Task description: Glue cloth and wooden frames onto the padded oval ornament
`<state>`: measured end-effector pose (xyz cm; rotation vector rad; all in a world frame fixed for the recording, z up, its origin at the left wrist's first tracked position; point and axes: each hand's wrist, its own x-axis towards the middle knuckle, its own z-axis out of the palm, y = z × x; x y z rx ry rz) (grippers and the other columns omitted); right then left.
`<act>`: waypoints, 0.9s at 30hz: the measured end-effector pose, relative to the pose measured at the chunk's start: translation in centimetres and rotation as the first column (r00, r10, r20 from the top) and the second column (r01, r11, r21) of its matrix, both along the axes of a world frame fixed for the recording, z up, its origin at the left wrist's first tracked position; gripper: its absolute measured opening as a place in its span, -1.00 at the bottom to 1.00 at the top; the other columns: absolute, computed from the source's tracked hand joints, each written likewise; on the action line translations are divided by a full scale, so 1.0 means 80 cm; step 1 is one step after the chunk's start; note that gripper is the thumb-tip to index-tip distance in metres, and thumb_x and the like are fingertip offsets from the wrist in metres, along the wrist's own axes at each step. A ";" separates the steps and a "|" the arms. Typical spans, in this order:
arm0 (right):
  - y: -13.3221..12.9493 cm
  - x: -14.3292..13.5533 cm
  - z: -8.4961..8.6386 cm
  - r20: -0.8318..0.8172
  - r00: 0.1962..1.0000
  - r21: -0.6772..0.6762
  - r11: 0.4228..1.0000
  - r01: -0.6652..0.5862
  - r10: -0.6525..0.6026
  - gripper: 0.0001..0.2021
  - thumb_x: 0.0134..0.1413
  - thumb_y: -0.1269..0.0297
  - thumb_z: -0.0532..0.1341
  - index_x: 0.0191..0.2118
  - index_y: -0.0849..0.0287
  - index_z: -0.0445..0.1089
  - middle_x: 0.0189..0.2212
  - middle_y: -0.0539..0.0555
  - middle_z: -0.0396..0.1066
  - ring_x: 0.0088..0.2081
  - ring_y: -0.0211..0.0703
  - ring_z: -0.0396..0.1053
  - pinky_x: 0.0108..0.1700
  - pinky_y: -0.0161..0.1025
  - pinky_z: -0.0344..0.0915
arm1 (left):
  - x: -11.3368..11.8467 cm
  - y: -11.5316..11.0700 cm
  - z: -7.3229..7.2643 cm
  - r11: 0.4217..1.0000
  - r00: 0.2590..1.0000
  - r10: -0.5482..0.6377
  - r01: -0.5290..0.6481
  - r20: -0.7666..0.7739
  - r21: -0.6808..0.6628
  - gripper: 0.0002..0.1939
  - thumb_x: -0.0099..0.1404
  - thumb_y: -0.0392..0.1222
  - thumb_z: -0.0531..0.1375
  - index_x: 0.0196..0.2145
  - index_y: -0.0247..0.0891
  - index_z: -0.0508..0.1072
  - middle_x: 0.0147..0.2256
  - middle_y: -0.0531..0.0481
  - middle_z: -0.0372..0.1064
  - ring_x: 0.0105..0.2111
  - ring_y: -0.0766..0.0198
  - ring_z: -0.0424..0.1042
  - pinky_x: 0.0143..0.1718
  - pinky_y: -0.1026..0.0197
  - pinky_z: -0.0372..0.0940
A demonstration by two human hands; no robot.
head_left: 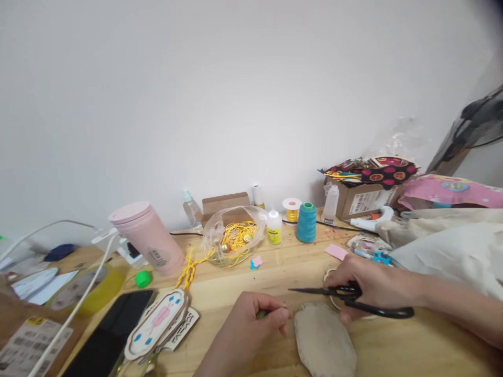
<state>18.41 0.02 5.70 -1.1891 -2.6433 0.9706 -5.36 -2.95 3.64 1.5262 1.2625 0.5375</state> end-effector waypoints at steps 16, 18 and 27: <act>-0.011 -0.073 0.000 -0.048 0.995 0.797 0.604 -0.016 0.091 -0.80 0.10 0.36 0.05 -0.18 -0.01 0.32 -0.36 0.01 0.32 -0.42 -0.23 0.20 -0.41 -0.28 0.03 | -0.002 0.003 -0.010 0.813 0.603 0.521 -0.134 0.604 -0.567 -0.84 -0.07 -0.19 0.31 -0.50 -0.30 0.46 -0.51 0.09 0.30 -0.57 0.49 0.19 -0.62 0.41 -0.02; -0.015 -0.089 -0.003 -0.036 0.983 0.823 0.564 -0.072 0.177 -0.80 0.16 0.35 0.00 -0.16 0.01 0.30 -0.36 0.00 0.32 -0.40 -0.24 0.19 -0.39 -0.27 0.03 | 0.001 0.002 -0.013 0.802 0.561 0.527 -0.080 0.638 -0.592 -0.88 -0.04 -0.25 0.30 -0.49 -0.30 0.45 -0.54 0.11 0.30 -0.57 0.49 0.21 -0.61 0.41 0.00; -0.007 -0.095 -0.026 -0.211 0.925 0.869 0.494 0.029 0.317 -0.85 0.14 0.32 0.04 -0.36 0.13 0.34 -0.45 -0.05 0.37 -0.49 -0.31 0.22 -0.50 -0.30 0.02 | 0.005 0.006 -0.033 0.629 0.469 0.590 0.243 0.657 -0.738 -0.92 0.05 -0.29 0.23 -0.46 -0.37 0.45 -0.59 0.07 0.32 -0.58 0.45 0.29 -0.61 0.43 0.04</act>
